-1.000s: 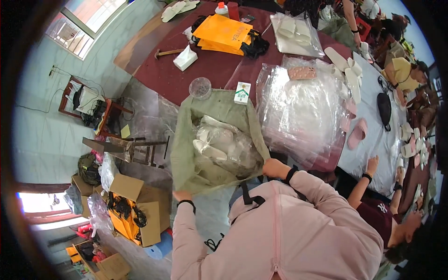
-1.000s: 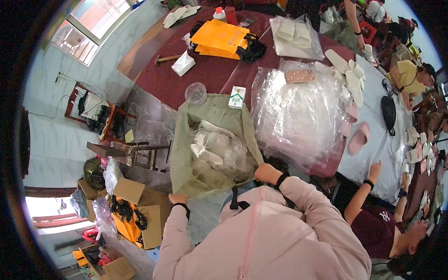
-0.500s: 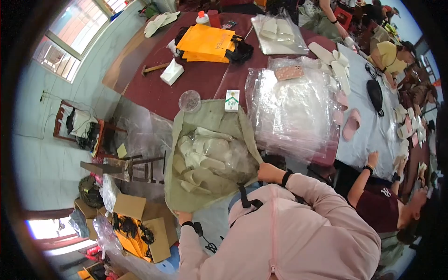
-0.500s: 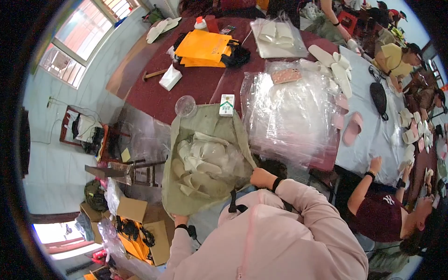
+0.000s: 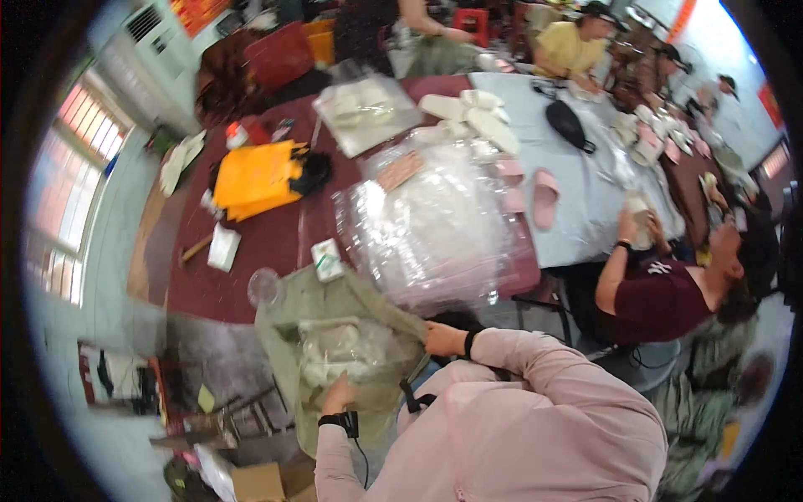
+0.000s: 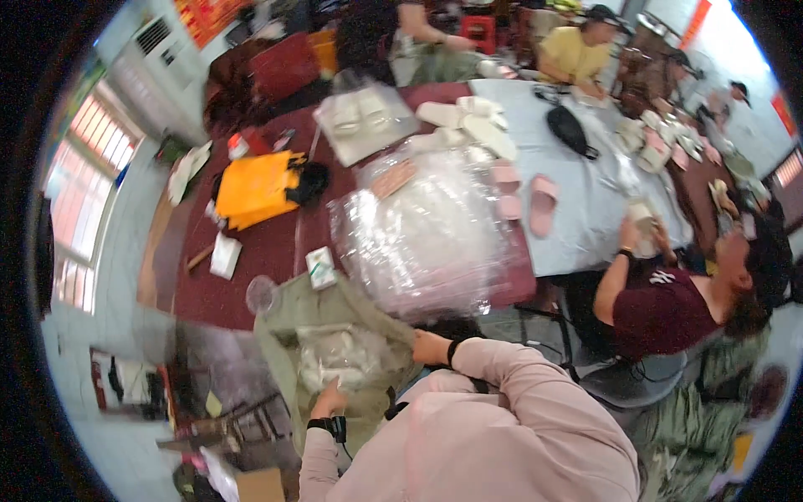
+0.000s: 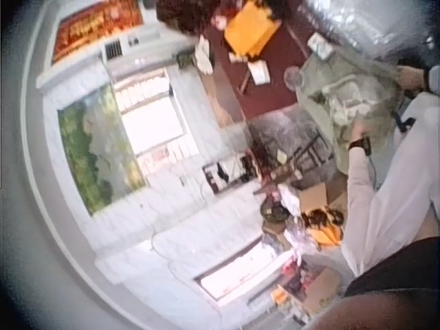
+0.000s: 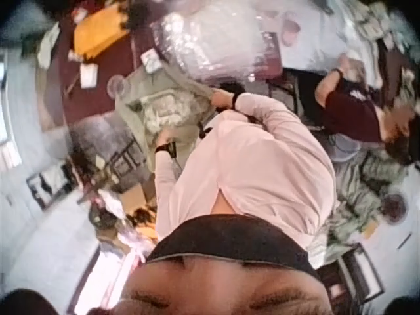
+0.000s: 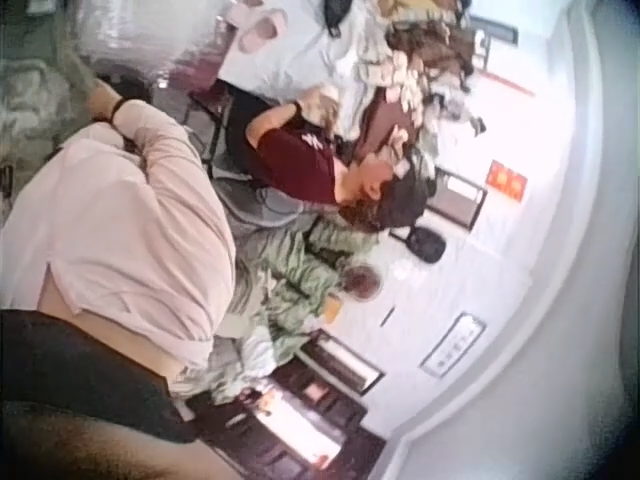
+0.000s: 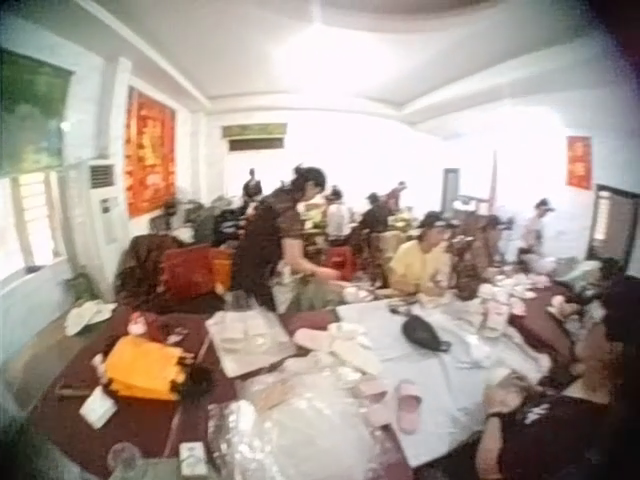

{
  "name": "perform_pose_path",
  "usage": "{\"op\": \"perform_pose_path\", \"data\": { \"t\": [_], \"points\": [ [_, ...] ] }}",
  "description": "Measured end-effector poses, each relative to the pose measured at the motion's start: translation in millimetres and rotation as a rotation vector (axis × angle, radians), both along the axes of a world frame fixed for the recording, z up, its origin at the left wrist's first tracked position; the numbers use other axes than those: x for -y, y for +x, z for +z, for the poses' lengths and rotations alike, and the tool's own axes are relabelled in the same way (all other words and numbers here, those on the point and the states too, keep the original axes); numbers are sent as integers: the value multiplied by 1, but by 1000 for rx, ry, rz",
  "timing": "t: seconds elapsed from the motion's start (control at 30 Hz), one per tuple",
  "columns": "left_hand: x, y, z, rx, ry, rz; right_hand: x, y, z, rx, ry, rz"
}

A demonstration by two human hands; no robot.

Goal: Packing white sandals into plastic bags and placing them into a larger transport bag.

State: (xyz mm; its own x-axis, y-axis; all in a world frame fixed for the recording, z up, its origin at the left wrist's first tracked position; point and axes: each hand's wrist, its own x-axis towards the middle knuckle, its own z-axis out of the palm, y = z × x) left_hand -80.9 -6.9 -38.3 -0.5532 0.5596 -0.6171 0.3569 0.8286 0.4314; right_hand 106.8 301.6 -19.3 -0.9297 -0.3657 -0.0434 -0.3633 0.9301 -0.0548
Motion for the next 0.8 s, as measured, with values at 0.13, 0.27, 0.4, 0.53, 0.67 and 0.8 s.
{"op": "perform_pose_path", "data": {
  "t": [0.13, 0.27, 0.4, 0.53, 0.67, 0.8],
  "points": [
    [-152, -8, 65, -144, 328, -196, -29, 0, 16, -16, -148, -29],
    [-258, -3, 73, -205, 504, -349, -82, -4, 42, -251, -189, -389],
    [-341, 28, 73, -253, 515, -544, -147, 18, 32, -56, 87, -881],
    [-400, 57, 80, -422, 300, -691, -206, 38, 30, 63, -423, -847],
    [-441, 77, 85, -524, 123, -633, -259, 67, 45, -321, -698, -1095],
    [-461, 85, 76, -314, -37, -583, -312, 97, 50, -423, -782, -1364]
  ]
}}
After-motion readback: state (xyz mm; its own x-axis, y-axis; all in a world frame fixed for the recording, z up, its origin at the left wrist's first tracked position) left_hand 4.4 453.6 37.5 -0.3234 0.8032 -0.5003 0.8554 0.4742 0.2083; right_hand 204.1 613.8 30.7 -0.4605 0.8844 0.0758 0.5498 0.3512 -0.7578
